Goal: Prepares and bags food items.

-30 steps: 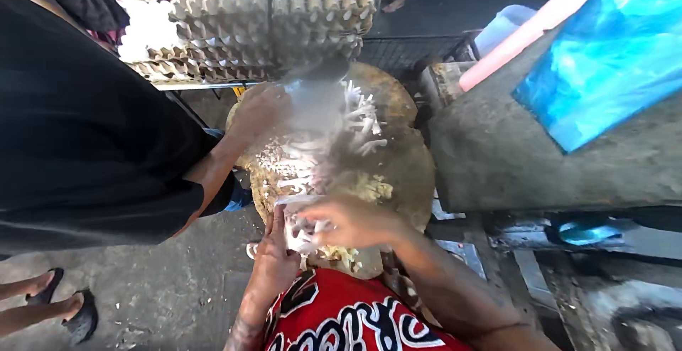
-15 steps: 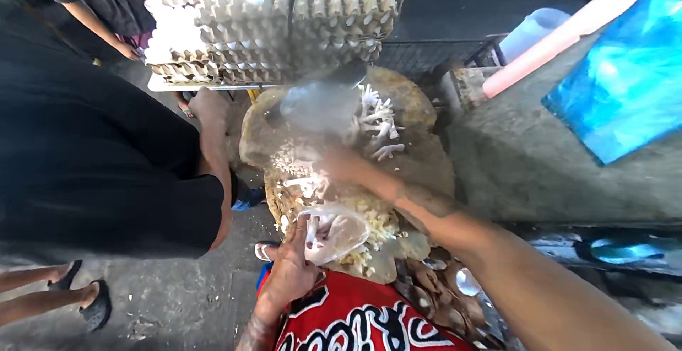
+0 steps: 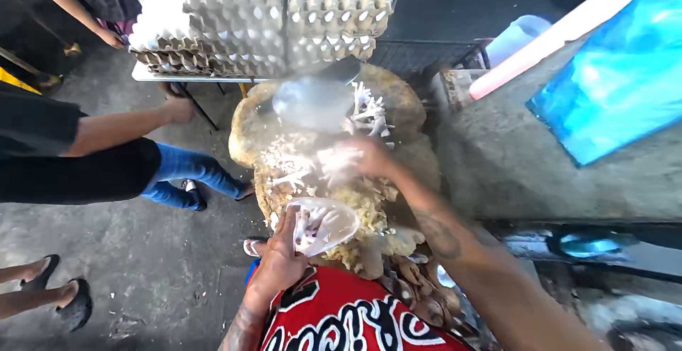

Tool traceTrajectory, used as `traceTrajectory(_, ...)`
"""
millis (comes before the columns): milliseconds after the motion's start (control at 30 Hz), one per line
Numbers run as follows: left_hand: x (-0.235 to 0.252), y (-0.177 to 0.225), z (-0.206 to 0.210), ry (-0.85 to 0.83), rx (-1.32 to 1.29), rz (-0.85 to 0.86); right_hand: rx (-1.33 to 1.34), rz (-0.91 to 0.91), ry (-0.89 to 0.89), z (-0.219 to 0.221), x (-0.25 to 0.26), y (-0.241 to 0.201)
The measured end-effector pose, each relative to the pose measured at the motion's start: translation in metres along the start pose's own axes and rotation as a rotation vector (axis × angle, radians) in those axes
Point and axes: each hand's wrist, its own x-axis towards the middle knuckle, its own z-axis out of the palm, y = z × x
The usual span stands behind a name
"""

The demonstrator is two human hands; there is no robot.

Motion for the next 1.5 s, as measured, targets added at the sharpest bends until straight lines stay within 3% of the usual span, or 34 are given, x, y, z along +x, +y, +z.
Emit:
traceTrajectory(267, 0.013, 0.008, 0.000, 0.016, -0.101, 0.031, 0.437, 0.172, 0.345, -0.020, -0.038, 0.010)
traceTrajectory(400, 0.020, 0.011, -0.002, 0.003, -0.141, 0.021, 0.636, 0.210, 0.401, -0.018, -0.041, 0.011)
traceTrajectory(467, 0.023, 0.013, -0.004, -0.016, -0.171, -0.010, 0.721, 0.159, 0.437, -0.020, -0.045, 0.003)
traceTrajectory(567, 0.027, 0.014, -0.008, -0.027, -0.239, -0.001, 0.858, -0.093, 0.480, -0.028, -0.052, -0.021)
traceTrajectory(667, 0.026, 0.011, -0.011, -0.007, -0.323, 0.057, 0.878, -0.278, 0.353, -0.031, -0.061, -0.060)
traceTrajectory(733, 0.024, 0.008, -0.011, 0.012, -0.353, 0.085, 0.653, -0.193, 0.174, -0.023, -0.068, -0.088)
traceTrajectory(867, 0.008, 0.009, -0.003, 0.085, -0.296, 0.110, 0.204, 0.103, -0.467, 0.007, -0.046, -0.139)
traceTrajectory(933, 0.000, 0.002, 0.004, 0.133, -0.333, 0.145, 0.078, 0.200, -0.646, 0.025, -0.038, -0.156)
traceTrajectory(1067, -0.007, -0.010, 0.008, 0.248, -0.463, 0.180, -0.096, 0.257, -0.757, 0.045, -0.039, -0.175)
traceTrajectory(1167, -0.004, -0.012, 0.009, 0.228, -0.450, 0.189, -0.122, 0.275, -0.811, 0.046, -0.035, -0.181)
traceTrajectory(1267, -0.001, -0.012, 0.010, 0.179, -0.404, 0.175, 0.133, 0.403, -0.729, 0.041, -0.015, -0.167)
traceTrajectory(1367, 0.002, -0.015, 0.015, 0.176, -0.492, 0.176, 0.699, 0.510, -0.492, 0.044, -0.012, -0.149)
traceTrajectory(1433, 0.002, -0.019, 0.015, 0.211, -0.568, 0.194, 0.966, 0.449, -0.420, 0.039, -0.020, -0.146)
traceTrajectory(1500, 0.000, -0.023, 0.013, 0.251, -0.605, 0.231, 1.072, 0.385, -0.252, 0.034, -0.025, -0.140)
